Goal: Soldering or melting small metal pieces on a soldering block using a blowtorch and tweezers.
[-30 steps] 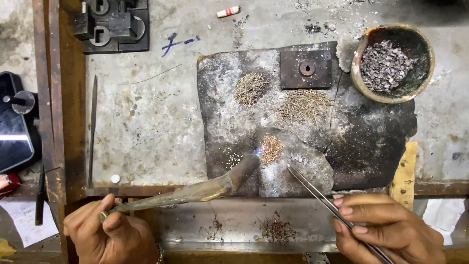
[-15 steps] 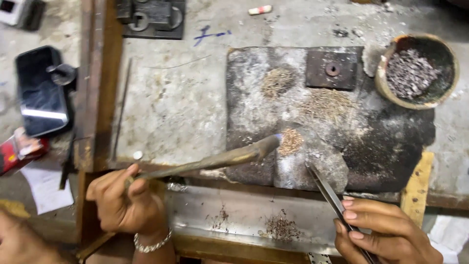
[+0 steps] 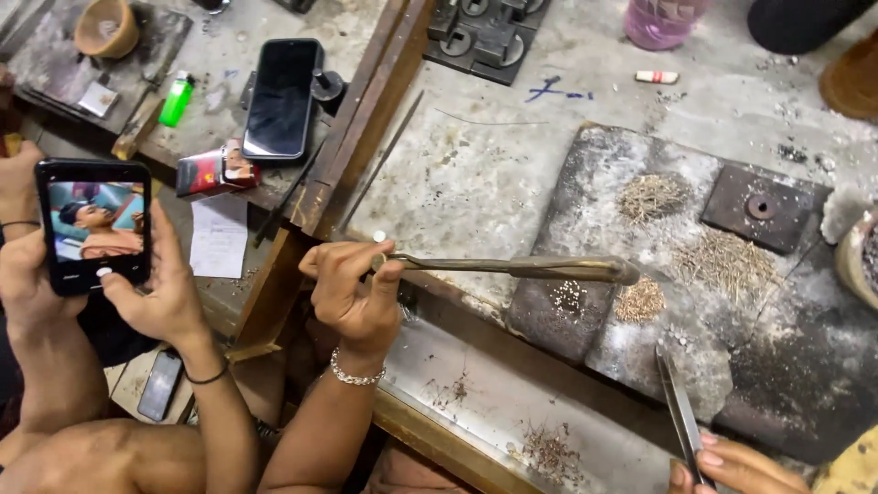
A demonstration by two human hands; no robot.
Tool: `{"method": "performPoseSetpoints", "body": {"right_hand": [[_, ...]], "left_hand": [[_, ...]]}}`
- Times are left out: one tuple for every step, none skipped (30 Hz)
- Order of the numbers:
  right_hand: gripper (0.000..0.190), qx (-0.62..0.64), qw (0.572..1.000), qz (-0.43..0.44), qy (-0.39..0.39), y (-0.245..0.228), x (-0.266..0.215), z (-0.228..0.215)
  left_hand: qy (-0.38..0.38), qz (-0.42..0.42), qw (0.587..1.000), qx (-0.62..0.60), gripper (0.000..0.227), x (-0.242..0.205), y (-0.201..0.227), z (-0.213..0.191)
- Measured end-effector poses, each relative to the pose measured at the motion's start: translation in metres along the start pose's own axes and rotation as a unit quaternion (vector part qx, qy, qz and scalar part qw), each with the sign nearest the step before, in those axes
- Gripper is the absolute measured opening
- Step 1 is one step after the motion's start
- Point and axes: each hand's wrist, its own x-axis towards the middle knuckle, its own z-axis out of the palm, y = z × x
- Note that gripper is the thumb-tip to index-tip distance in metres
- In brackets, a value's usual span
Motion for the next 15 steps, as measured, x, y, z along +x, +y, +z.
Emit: {"method": "performPoseSetpoints", "body": {"right_hand": [[0.073,0.065,0.998,-0.01,-0.02,0.002,0.044,0.075],[0.078,0.13,0.991,-0.019,-0.038,-0.007,0.071,0.154],[0.083,0.195,0.979,-0.027,-0.057,-0.029,0.084,0.235],[0.088,0.259,0.963,-0.034,-0.072,-0.023,0.102,0.28],[0.093,0.322,0.942,-0.042,-0.086,-0.018,0.115,0.324],[0.098,0.383,0.917,-0.049,-0.101,-0.015,0.121,0.371],[0.098,0.383,0.917,-0.05,-0.101,-0.015,0.12,0.371],[0.098,0.378,0.919,-0.047,-0.103,-0.015,0.12,0.37],[0.099,0.372,0.921,-0.044,-0.104,-0.015,0.119,0.369],[0.099,0.372,0.921,-0.044,-0.104,-0.014,0.118,0.369],[0.097,0.361,0.926,-0.061,-0.098,-0.012,0.118,0.37],[0.095,0.348,0.93,-0.075,-0.094,-0.01,0.114,0.371],[0.095,0.347,0.93,-0.072,-0.095,-0.013,0.108,0.367],[0.092,0.307,0.945,-0.08,-0.081,-0.016,0.104,0.362],[0.089,0.267,0.957,-0.088,-0.068,-0.02,0.099,0.357]], "left_hand": [[0.005,0.001,1.0,0.003,0.026,0.0,0.0,0.0],[0.003,-0.002,1.0,0.0,0.025,0.0,0.0,0.0],[0.001,-0.004,1.0,-0.004,0.025,-0.001,0.0,0.001],[0.001,-0.003,1.0,-0.004,0.025,0.0,0.0,0.001],[0.0,-0.005,1.0,-0.007,0.025,0.001,0.001,0.001],[0.0,-0.009,1.0,-0.009,0.024,0.001,0.001,0.001],[0.001,-0.008,1.0,-0.009,0.024,0.001,0.001,0.001],[-0.001,-0.009,1.0,-0.008,0.024,0.0,0.001,0.001],[-0.003,-0.009,1.0,-0.007,0.023,0.0,0.001,0.001],[-0.003,-0.01,1.0,-0.007,0.023,0.0,0.0,0.001],[-0.005,-0.01,1.0,-0.008,0.023,0.0,0.0,0.001],[-0.006,-0.012,1.0,-0.006,0.023,-0.001,0.0,-0.001],[-0.006,-0.014,1.0,-0.005,0.023,0.0,0.001,-0.002],[-0.006,-0.011,1.0,-0.005,0.023,0.001,0.002,-0.002],[-0.007,-0.008,1.0,-0.004,0.024,0.003,0.003,-0.001]]}}
